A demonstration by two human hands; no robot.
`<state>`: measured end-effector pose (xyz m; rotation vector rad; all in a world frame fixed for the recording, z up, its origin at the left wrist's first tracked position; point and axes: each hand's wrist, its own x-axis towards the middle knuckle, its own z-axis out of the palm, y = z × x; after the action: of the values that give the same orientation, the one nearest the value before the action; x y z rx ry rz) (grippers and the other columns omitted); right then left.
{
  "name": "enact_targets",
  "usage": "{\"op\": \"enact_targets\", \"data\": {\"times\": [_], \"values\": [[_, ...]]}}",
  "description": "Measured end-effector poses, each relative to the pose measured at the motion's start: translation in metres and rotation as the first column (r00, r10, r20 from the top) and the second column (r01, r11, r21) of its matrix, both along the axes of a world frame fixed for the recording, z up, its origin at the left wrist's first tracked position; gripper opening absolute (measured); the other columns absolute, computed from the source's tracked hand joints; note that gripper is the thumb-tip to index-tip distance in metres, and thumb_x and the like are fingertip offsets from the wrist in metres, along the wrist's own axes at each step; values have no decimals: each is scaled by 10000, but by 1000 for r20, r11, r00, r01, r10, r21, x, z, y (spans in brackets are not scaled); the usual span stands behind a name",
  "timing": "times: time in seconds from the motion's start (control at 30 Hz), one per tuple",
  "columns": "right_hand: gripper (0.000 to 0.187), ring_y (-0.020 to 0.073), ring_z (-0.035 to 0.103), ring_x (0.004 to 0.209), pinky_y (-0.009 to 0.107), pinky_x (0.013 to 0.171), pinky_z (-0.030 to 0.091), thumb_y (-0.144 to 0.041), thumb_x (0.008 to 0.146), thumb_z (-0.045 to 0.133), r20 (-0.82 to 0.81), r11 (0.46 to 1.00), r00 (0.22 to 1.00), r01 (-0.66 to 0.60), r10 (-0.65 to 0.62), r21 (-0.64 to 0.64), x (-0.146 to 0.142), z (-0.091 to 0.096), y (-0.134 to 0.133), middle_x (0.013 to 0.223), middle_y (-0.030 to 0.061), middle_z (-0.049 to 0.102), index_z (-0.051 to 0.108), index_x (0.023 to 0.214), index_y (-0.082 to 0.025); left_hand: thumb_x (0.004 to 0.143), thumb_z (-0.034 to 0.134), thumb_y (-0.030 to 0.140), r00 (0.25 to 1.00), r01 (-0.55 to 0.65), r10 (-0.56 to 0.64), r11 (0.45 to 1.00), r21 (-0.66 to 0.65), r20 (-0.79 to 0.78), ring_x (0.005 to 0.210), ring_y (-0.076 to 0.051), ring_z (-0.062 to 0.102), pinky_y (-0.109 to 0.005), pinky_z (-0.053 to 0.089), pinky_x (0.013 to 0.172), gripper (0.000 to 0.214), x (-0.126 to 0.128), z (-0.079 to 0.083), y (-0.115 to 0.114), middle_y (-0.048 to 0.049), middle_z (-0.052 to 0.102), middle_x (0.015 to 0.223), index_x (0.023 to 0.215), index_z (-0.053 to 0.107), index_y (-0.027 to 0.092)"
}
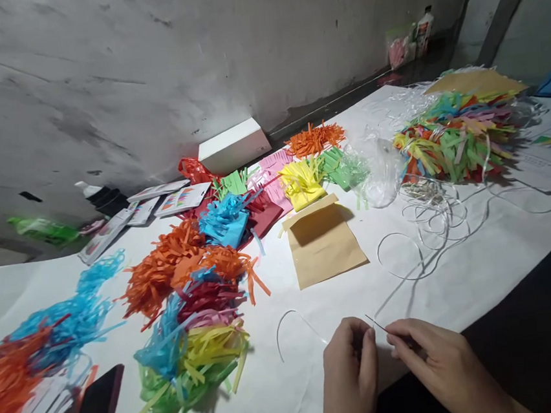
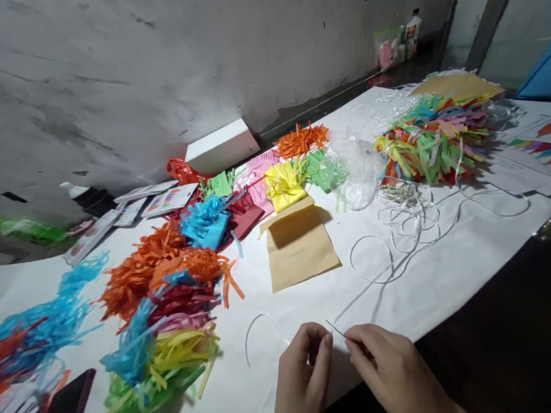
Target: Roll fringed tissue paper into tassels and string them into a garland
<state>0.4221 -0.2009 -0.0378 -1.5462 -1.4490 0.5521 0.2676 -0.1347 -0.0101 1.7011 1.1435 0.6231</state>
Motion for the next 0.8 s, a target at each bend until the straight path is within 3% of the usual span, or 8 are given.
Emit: {"op": "enact_targets", "data": {"times": [0.23,0.37,0.63,0.7,0.8], "values": [[147,108,715,716,162,691,570,-177,1006,518,28,985,998,-57,53,160,-7,9,-2,819,-25,719,640,1020,-258,950,536,380,986,12,24,978,-208,167,672,-157,602,-244,453,631,245,2,8,-5,-11,635,702,791,567,197],[164,133,726,728,186,704,589,-168,988,540,-7,985,997,-74,76,157,-7,13,-4,839,-7,739,663,1038,-265,948,561,392,968,38,26,968,-249,250,661,-155,602,-254,477,653,248,1,7,-5,-15,651,699,796,564,196],[117,144,740,683,172,660,599,-277,971,591,-106,999,994,-24,29,45,-10,14,-4,811,-3,767,704,940,-272,946,566,369,967,99,-36,965,-243,251,704,-174,650,-254,494,659,235,-4,5,-6,-60,701,751,800,587,186],[101,135,746,680,155,665,600,-292,954,629,-130,999,992,-1,6,36,-9,12,-4,818,-20,772,702,1023,-281,948,558,358,975,114,-68,970,-215,212,699,-174,643,-254,491,658,238,-7,6,-6,-68,704,752,792,599,181],[258,136,767,793,149,740,602,-266,941,647,-151,998,987,-51,56,37,-5,12,-3,936,-22,790,680,1195,-298,951,548,361,979,151,-127,977,-152,158,685,-168,612,-253,479,647,257,-12,8,-4,-75,699,758,795,628,174]]}}
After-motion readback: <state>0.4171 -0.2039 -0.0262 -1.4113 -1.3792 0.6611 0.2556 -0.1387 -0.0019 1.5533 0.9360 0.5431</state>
